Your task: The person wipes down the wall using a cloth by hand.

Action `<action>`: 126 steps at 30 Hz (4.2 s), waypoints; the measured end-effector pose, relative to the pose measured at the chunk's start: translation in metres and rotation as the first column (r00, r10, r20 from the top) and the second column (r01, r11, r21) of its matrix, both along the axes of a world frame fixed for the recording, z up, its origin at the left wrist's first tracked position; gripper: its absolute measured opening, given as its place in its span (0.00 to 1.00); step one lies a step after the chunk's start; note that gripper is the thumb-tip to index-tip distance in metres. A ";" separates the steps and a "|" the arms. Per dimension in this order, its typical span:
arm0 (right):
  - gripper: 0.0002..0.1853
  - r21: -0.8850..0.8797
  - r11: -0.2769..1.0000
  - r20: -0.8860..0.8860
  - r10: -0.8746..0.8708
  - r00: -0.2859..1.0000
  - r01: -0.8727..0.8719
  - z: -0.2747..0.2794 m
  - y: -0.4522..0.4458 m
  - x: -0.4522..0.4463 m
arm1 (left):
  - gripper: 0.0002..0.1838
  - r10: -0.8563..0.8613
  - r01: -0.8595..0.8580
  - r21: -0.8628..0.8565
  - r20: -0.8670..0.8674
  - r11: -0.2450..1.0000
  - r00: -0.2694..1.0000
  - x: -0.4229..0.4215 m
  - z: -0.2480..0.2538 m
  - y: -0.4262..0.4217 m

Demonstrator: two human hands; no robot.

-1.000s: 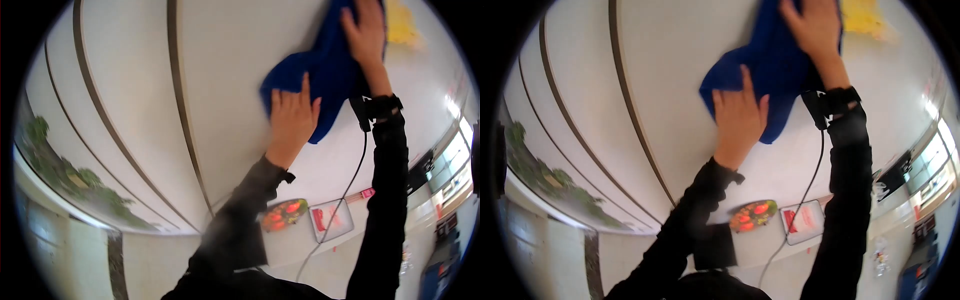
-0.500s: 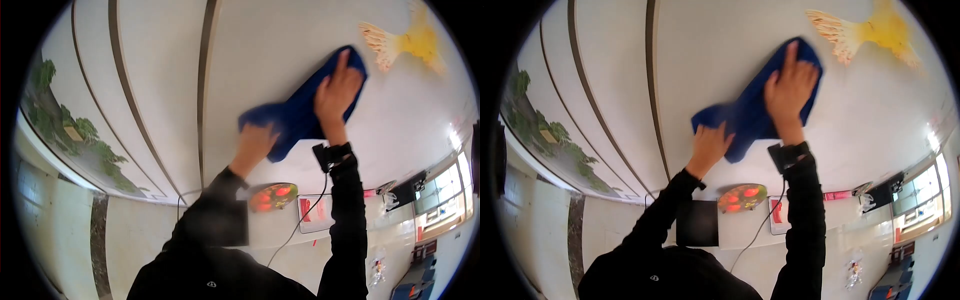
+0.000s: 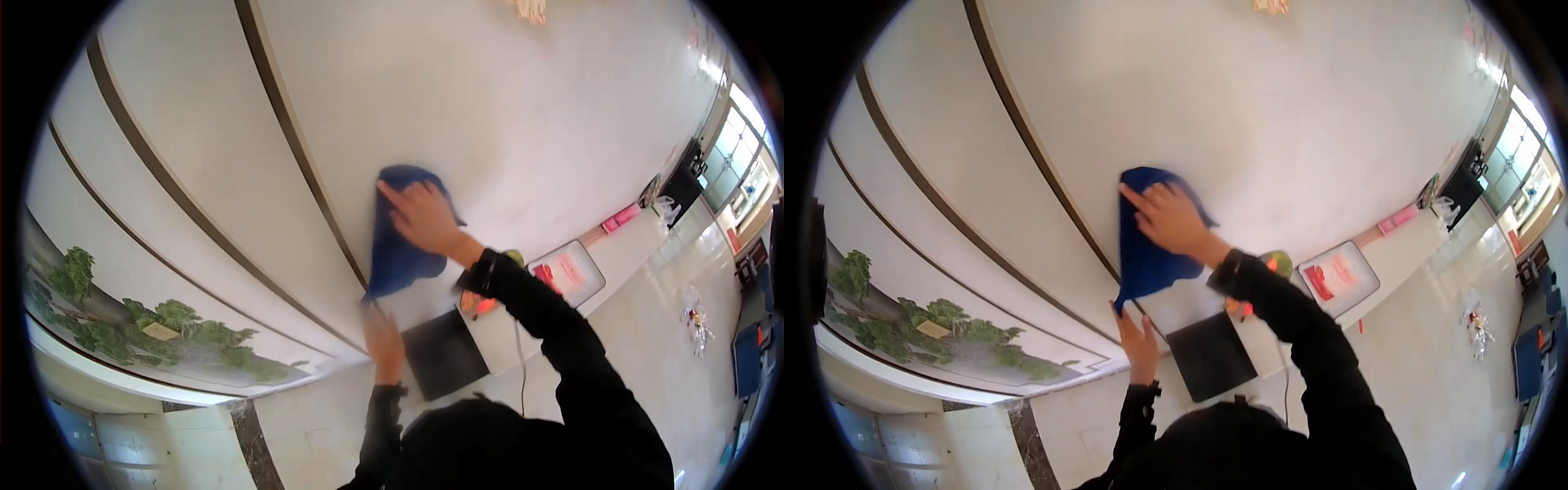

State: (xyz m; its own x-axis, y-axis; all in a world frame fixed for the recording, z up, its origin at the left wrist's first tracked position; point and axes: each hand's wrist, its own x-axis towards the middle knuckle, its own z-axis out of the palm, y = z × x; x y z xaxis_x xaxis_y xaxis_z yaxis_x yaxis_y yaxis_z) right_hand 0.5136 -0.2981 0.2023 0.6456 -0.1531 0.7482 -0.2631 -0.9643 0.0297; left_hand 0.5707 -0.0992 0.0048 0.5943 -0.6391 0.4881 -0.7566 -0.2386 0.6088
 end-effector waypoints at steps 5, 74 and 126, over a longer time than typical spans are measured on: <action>0.31 -0.099 0.993 0.314 0.091 0.945 -0.063 0.098 0.031 0.041 | 0.33 0.062 -0.189 -0.334 -0.357 0.923 0.932 -0.002 0.107 -0.016; 0.13 0.962 -0.049 0.096 -0.861 0.499 -0.269 -0.135 0.188 -0.663 | 0.13 -0.364 0.416 0.418 -0.202 0.808 0.909 -0.324 0.002 -0.063; 0.39 -0.224 0.890 0.706 -0.132 0.696 0.397 0.175 -0.506 -0.433 | 0.44 0.501 -0.141 -0.522 0.655 0.841 0.565 -0.356 0.347 -0.535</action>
